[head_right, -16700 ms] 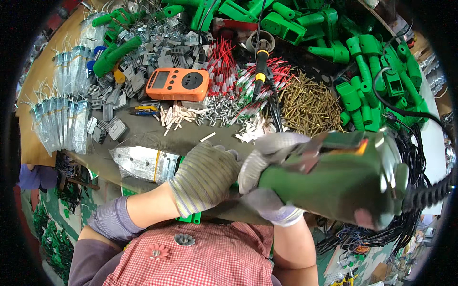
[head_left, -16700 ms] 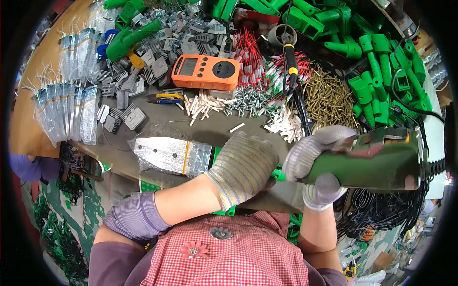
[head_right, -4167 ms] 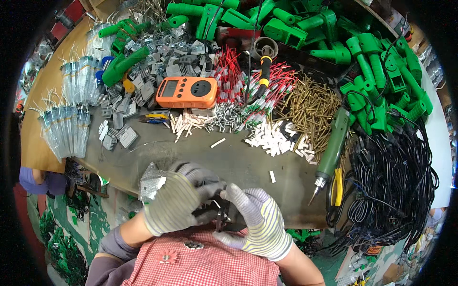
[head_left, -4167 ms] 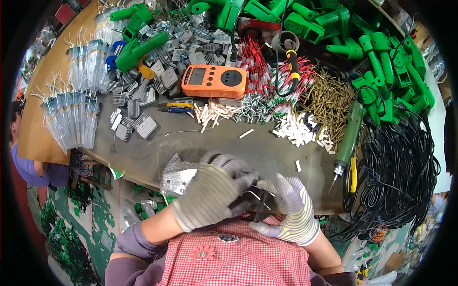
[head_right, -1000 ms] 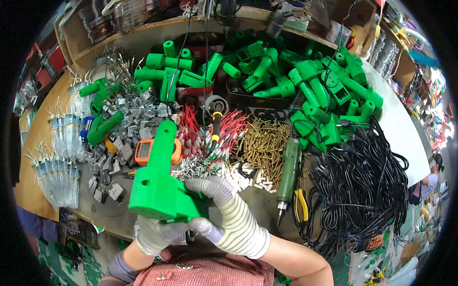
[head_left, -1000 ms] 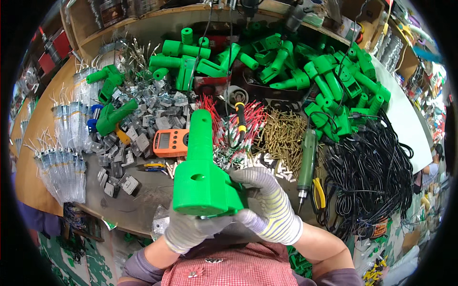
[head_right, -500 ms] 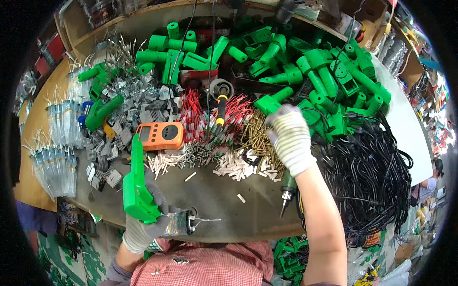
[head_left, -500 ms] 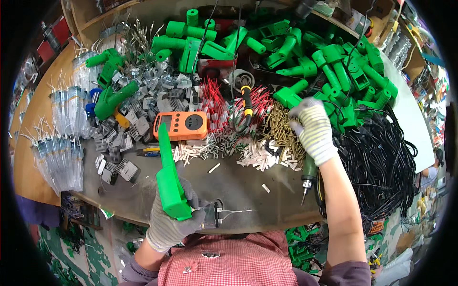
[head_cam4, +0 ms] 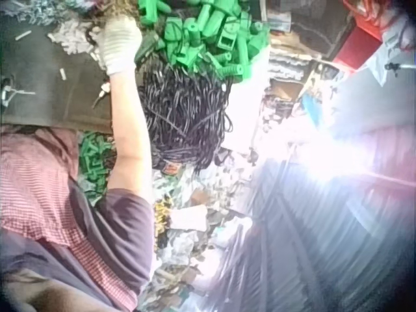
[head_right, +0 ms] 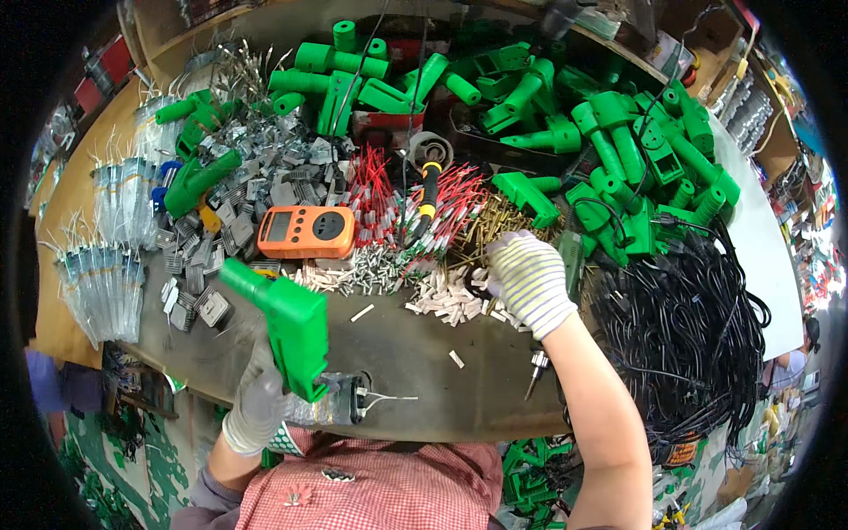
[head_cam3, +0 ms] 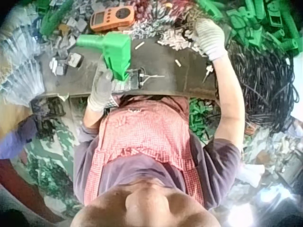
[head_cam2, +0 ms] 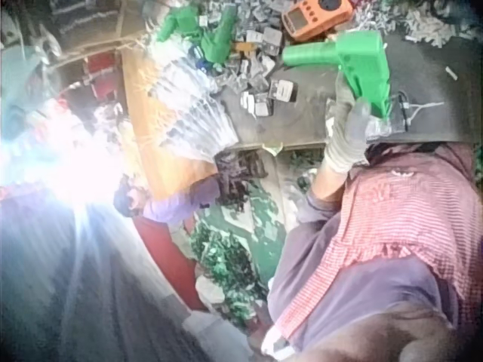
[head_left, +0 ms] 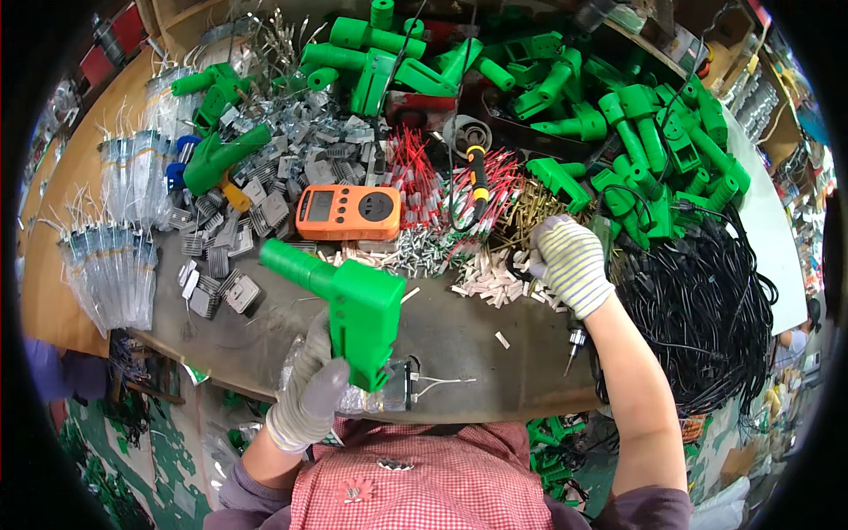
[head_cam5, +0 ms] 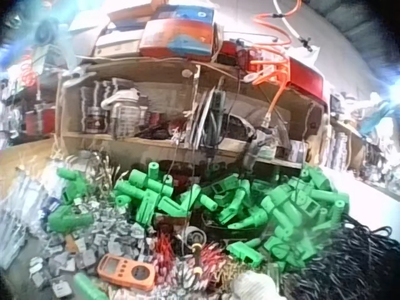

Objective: Soldering wires and assembling components into green plastic housings on a factory workbench.

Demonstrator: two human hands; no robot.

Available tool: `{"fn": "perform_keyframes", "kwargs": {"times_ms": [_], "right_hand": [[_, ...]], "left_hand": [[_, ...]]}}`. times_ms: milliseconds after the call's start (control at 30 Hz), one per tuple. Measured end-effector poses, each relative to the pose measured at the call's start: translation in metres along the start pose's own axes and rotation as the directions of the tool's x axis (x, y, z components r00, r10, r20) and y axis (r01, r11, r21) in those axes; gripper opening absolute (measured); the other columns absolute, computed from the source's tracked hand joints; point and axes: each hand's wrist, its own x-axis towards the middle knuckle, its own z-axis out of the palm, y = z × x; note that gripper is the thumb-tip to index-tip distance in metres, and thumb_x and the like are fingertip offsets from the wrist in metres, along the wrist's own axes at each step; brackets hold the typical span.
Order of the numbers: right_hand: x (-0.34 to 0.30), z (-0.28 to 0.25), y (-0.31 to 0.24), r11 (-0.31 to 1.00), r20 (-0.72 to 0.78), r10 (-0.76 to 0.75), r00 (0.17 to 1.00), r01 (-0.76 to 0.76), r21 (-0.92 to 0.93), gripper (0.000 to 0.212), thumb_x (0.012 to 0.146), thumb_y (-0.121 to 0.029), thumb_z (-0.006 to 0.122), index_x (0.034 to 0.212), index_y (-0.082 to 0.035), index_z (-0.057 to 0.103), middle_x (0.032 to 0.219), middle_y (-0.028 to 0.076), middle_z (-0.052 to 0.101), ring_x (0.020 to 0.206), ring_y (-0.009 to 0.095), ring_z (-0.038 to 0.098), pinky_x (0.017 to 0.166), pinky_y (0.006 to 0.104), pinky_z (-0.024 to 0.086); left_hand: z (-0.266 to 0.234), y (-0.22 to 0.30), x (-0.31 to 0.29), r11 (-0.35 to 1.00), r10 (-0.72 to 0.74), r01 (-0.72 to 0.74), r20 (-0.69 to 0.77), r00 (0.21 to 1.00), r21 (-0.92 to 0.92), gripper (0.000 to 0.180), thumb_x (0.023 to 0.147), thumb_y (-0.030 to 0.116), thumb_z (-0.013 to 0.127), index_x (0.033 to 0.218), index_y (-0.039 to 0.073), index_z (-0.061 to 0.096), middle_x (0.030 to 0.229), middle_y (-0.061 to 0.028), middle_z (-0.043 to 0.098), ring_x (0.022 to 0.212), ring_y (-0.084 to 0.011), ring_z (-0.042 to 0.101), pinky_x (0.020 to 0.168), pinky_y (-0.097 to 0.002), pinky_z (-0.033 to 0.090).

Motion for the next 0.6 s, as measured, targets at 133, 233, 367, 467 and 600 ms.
{"fn": "perform_keyframes", "kwargs": {"times_ms": [133, 233, 367, 467, 600], "right_hand": [[-0.014, 0.007, 0.011, 0.938, -0.278, 0.152, 0.949, -0.050, 0.342, 0.011, 0.073, -0.011, 0.072, 0.079, -0.009, 0.063, 0.078, 0.011, 0.063, 0.077, 0.030, 0.064, 0.071, 0.0404, 0.051], [-0.011, -0.023, -0.006, 0.676, -0.058, 0.438, 0.897, -0.287, 0.678, 0.010, 0.081, -0.005, 0.069, 0.090, -0.005, 0.066, 0.082, 0.009, 0.067, 0.066, 0.019, 0.062, 0.065, 0.0294, 0.049], [-0.011, -0.027, -0.020, 0.446, -0.072, 0.485, 0.871, -0.175, 0.878, 0.007, 0.088, -0.003, 0.065, 0.095, -0.004, 0.064, 0.088, 0.011, 0.068, 0.069, 0.019, 0.062, 0.068, 0.0287, 0.050], [0.002, -0.029, -0.023, 0.941, -0.252, -0.030, 0.967, 0.112, 0.319, 0.007, 0.084, -0.013, 0.068, 0.088, -0.009, 0.064, 0.083, 0.010, 0.067, 0.077, 0.028, 0.068, 0.068, 0.0383, 0.054], [0.034, -0.010, -0.039, 0.975, 0.161, -0.166, 0.973, 0.186, -0.120, 0.016, 0.082, -0.018, 0.059, 0.089, -0.009, 0.070, 0.080, 0.010, 0.070, 0.078, 0.027, 0.069, 0.064, 0.0412, 0.054]], "left_hand": [[-0.005, 0.006, 0.003, 0.926, 0.017, 0.002, -0.047, 0.999, 0.378, 0.053, 0.094, 0.021, 0.063, 0.139, -0.001, 0.045, 0.116, -0.0114, 0.062, 0.106, -0.0171, 0.060, 0.091, -0.0317, 0.050], [-0.011, 0.008, 0.010, 0.813, 0.107, -0.078, -0.016, 0.994, 0.577, 0.047, 0.090, 0.015, 0.067, 0.131, -0.002, 0.053, 0.118, -0.0132, 0.064, 0.104, -0.0166, 0.061, 0.090, -0.0316, 0.049], [-0.003, 0.013, 0.019, 0.779, 0.197, -0.150, -0.012, 0.980, 0.608, 0.040, 0.084, 0.014, 0.075, 0.119, -0.001, 0.063, 0.108, -0.0106, 0.068, 0.096, -0.0162, 0.065, 0.085, -0.0308, 0.051], [-0.002, 0.011, 0.025, 0.714, 0.236, -0.178, 0.007, 0.972, 0.678, 0.037, 0.083, 0.015, 0.076, 0.115, 0.001, 0.066, 0.102, -0.0079, 0.070, 0.090, -0.0153, 0.066, 0.080, -0.0295, 0.052], [0.004, 0.015, 0.027, 0.725, 0.199, -0.159, 0.017, 0.980, 0.670, 0.034, 0.082, 0.015, 0.077, 0.112, 0.002, 0.068, 0.100, -0.0062, 0.070, 0.088, -0.0138, 0.066, 0.079, -0.0288, 0.052]]}}
